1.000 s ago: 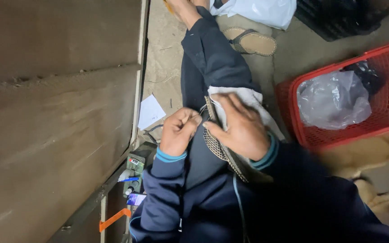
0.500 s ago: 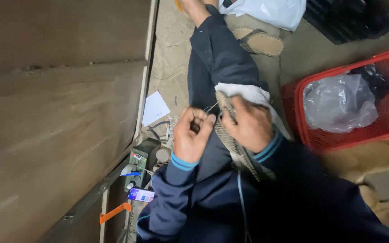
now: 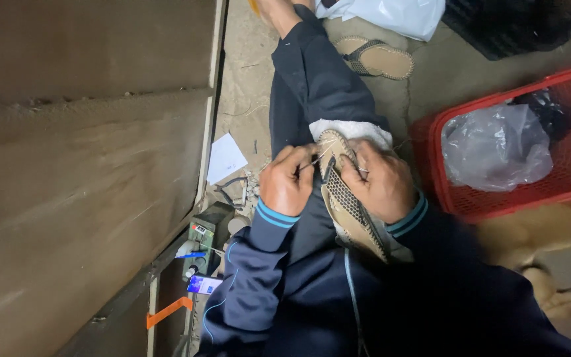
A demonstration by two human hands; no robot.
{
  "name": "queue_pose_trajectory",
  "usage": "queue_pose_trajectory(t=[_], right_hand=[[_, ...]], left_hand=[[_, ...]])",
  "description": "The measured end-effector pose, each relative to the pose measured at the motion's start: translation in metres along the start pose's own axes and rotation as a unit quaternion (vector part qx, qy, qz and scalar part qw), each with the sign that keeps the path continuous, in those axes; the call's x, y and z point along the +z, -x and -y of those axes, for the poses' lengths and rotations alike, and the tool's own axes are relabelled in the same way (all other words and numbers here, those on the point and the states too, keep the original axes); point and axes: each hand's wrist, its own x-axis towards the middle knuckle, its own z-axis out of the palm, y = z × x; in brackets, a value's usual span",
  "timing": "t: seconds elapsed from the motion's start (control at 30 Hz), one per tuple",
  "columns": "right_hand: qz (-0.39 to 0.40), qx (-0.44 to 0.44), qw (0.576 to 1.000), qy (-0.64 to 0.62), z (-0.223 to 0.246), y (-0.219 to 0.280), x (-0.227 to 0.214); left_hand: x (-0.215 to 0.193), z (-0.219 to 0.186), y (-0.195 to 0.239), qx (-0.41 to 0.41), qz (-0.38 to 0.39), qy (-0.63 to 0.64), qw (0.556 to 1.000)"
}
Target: The person sits on the floor and sews a beige woven sandal using a needle and white thread. They repeatedly push the needle through the sandal's sole and pull the thread tight to secure the stitching.
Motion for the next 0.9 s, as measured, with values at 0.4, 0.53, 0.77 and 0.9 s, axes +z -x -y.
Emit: queue_pose_trajectory(t=[0.4, 0.53, 0.77, 0.9], right_hand=[[-0.005, 0.014, 0.999, -0.039, 0.012, -0.008, -0.016], [-0.005, 0.013, 0.999, -0.030, 0.009, -0.006, -0.014], [-0.008, 0.009, 1.000, -0.014, 0.014, -0.009, -0.016], [-0.014, 0.013, 1.000, -0.011, 0.014, -0.006, -0.016]], left_hand=[[0.039, -0.005, -0.006, 0.027, -0.060, -0.093, 0.994], [0.037, 0.003, -0.009, -0.015, -0.040, -0.046, 0.998], [0.009, 0.000, -0.011, -0.053, -0.022, 0.056, 0.997], [0.013, -0.003, -0.012, -0.019, -0.010, 0.010, 1.000]])
